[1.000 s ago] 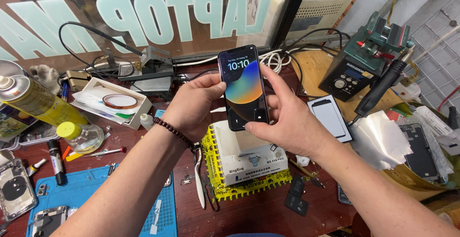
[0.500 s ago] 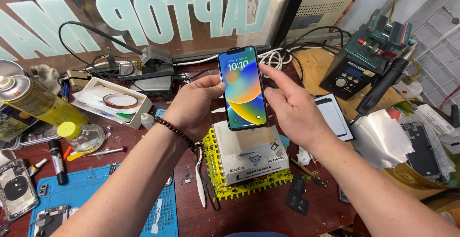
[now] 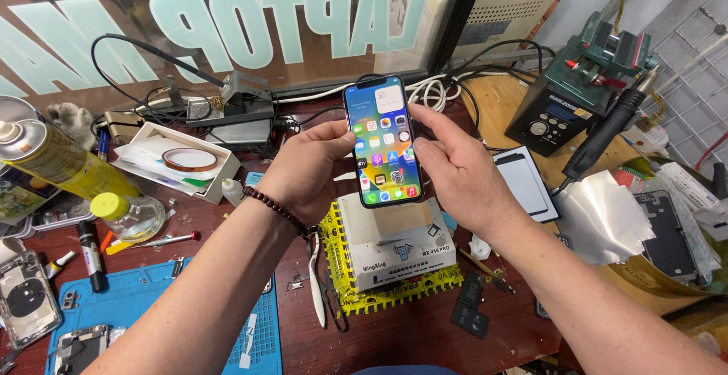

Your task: The person works at a repair bench on a disassembled phone back housing held in a jig, scraping and cleaning adhesive residue from it with a pen-style blade, then picks up the phone, presses its screen on and handles it. The person then walks to a shelf, takes a red basket of white padded envelopes, and arranges the envelopes in the basket.

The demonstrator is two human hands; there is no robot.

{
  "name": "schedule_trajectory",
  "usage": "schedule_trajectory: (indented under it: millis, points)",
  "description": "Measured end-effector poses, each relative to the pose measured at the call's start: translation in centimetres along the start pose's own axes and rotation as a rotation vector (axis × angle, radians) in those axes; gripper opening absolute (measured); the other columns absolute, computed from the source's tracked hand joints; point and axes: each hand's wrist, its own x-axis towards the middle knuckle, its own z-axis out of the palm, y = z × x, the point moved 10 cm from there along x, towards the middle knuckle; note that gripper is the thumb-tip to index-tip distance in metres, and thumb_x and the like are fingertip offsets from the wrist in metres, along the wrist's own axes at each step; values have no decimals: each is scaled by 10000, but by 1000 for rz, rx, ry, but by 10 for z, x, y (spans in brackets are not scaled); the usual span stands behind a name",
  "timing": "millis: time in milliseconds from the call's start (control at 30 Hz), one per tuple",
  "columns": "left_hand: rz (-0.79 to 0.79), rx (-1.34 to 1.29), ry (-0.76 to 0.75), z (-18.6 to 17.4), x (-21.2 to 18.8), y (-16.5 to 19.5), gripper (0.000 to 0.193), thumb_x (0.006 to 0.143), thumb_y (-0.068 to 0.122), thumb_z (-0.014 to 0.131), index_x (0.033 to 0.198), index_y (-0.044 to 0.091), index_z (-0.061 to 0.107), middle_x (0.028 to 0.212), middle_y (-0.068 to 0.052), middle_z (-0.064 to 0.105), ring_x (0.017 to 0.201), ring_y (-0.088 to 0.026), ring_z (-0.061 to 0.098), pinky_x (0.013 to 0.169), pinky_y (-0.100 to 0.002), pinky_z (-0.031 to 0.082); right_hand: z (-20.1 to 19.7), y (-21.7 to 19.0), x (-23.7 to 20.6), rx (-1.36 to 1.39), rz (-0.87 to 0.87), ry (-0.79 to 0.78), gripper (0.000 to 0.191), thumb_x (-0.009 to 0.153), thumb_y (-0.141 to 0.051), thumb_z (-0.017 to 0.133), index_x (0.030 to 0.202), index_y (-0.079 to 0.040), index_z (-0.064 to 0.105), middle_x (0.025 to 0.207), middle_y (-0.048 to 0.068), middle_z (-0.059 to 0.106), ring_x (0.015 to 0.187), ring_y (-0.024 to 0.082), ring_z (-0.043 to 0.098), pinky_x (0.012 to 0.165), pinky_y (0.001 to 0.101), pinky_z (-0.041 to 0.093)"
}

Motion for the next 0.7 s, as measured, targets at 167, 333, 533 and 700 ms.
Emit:
schedule_trajectory:
  millis: [167, 333, 533, 700]
  points:
    - [-12, 1, 4, 1, -1, -2, 196, 975, 137, 594, 1121, 65, 703, 1047, -65, 740, 931, -205, 699, 818, -415, 584, 0, 3, -1, -2, 22, 8, 503, 1012, -182, 480, 1500, -58, 486, 1046, 70, 753, 937, 73, 655, 852, 249, 532]
    - [-24, 6, 14, -1, -2, -4, 192, 971, 137, 600, 1116, 63, 702, 1044, -67, 742, 927, -209, 699, 818, -417, 578, 2, 7, -2, 64, 72, -5, 511, 1005, -183, 482, 1502, -63, 473, 1027, 54, 761, 931, 63, 666, 844, 247, 538]
    - [8, -5, 7, 3, -6, 3, 201, 955, 132, 621, 1125, 65, 706, 1036, -65, 749, 923, -198, 716, 806, -409, 604, 16, 13, -4, 155, 179, -82, 629, 992, -175, 578, 1590, -110, 395, 1003, 56, 768, 871, 97, 691, 722, 291, 572]
    - [107, 60, 41, 14, -11, 11, 213, 927, 112, 670, 1121, 34, 708, 964, -83, 753, 814, -183, 745, 664, -369, 633, 33, 6, -7, 186, 165, -113, 866, 803, -168, 779, 1550, -118, 343, 1000, 30, 731, 848, 68, 668, 690, 246, 553]
